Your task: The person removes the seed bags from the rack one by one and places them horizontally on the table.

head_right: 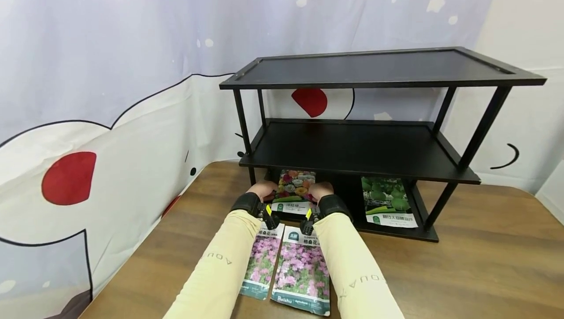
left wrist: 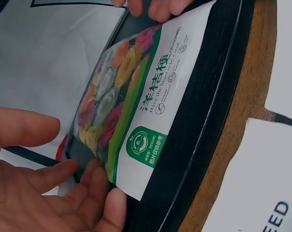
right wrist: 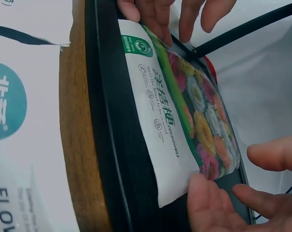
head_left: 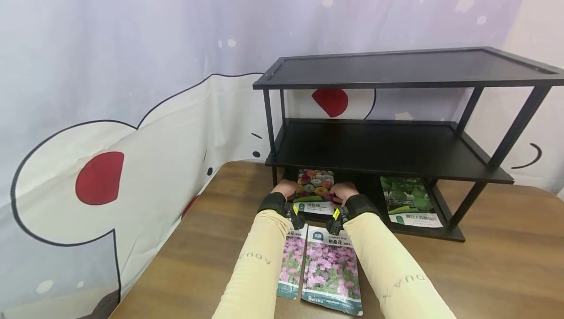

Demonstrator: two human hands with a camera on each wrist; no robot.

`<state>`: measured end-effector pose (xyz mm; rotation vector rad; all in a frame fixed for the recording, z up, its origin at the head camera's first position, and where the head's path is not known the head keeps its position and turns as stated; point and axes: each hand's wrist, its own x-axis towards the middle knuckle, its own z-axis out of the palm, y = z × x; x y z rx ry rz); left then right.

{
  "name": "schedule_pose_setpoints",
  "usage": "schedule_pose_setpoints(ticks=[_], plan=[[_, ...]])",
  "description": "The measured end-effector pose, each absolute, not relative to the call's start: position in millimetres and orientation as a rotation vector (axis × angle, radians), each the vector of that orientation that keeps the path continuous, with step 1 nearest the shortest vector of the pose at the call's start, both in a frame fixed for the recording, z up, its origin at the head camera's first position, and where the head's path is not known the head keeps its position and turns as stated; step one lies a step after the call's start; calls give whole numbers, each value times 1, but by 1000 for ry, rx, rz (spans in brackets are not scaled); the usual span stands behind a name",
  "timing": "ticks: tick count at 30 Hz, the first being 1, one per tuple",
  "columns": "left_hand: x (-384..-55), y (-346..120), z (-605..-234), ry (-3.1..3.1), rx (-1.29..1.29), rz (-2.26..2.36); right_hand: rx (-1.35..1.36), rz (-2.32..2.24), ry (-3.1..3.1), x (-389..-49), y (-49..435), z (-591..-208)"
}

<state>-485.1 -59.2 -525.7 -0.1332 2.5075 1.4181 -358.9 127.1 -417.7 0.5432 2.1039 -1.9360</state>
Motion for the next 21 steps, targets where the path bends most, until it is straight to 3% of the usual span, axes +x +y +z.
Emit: schedule_pose_setpoints(ticks=[3, 5, 8, 13, 16, 21], plan=[[-467, -59, -511, 2558, -59, 1309, 563, -1945, 2112, -360, 128, -421], [-487, -60, -535, 2592, -52, 1252, 568, -1924, 2129, -367, 130, -430], [-491, -60, -545, 2660, -55, 1183, 493, -1921, 2141, -388, 139, -463], [-433, -52, -483, 2619, -194, 1232, 451, -1839, 2296, -427, 154, -524], [-413, -48, -460, 2600, -244, 1321, 502, -1741, 2441, -408, 146, -501], [-452, -54, -498, 2637, -121, 1494, 507, -1699, 2549, -369, 136, -444]])
